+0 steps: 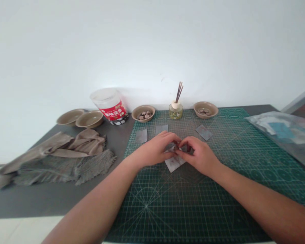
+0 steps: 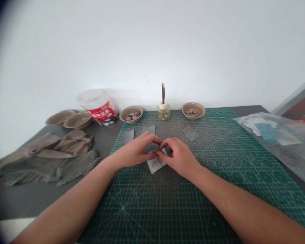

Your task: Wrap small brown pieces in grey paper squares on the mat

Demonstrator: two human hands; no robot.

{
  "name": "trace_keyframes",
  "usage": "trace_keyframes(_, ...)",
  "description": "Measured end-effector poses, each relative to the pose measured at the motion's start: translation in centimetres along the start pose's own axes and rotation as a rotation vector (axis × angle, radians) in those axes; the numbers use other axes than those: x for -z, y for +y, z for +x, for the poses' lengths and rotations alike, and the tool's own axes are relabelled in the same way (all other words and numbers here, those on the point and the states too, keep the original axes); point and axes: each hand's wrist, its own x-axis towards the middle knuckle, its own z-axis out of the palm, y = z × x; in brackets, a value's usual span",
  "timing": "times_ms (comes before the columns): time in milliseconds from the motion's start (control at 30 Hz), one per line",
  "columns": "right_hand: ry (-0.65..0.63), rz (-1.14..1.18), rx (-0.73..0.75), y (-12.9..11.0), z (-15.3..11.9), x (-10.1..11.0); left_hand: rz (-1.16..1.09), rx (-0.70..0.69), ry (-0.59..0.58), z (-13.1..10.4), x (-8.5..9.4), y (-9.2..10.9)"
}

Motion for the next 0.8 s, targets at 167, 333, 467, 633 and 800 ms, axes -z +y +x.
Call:
trace_keyframes(167, -0.015, 0.214, -0.142, 0.2, 0.1, 0.2, -0.005, -0.045, 0.044, 0.0, 0.4, -0.5)
trace_keyframes(333, -0.106, -0.020, -0.012, 0.6, 0.4, 0.5, -0.023, 0.089, 0.229, 0.0, 0.3, -1.0)
trace_keyframes(467, -0.296, -0.211, 0.116, 0.2, 0.3, 0.2, -0.018, 0.130, 0.375, 0.1, -0.1, -1.1)
trace_keyframes(633, -0.303, -0.254, 0.076, -0.5, 0.3, 0.1, -0.001, 0.142, 0.395, 0.3, -0.6, -1.3)
trace_keyframes(800, -0.224, 0.108, -0.109, -0.7, 0.7, 1.4, -0.027, 0.152, 0.424, 0.4, -0.8, -1.7)
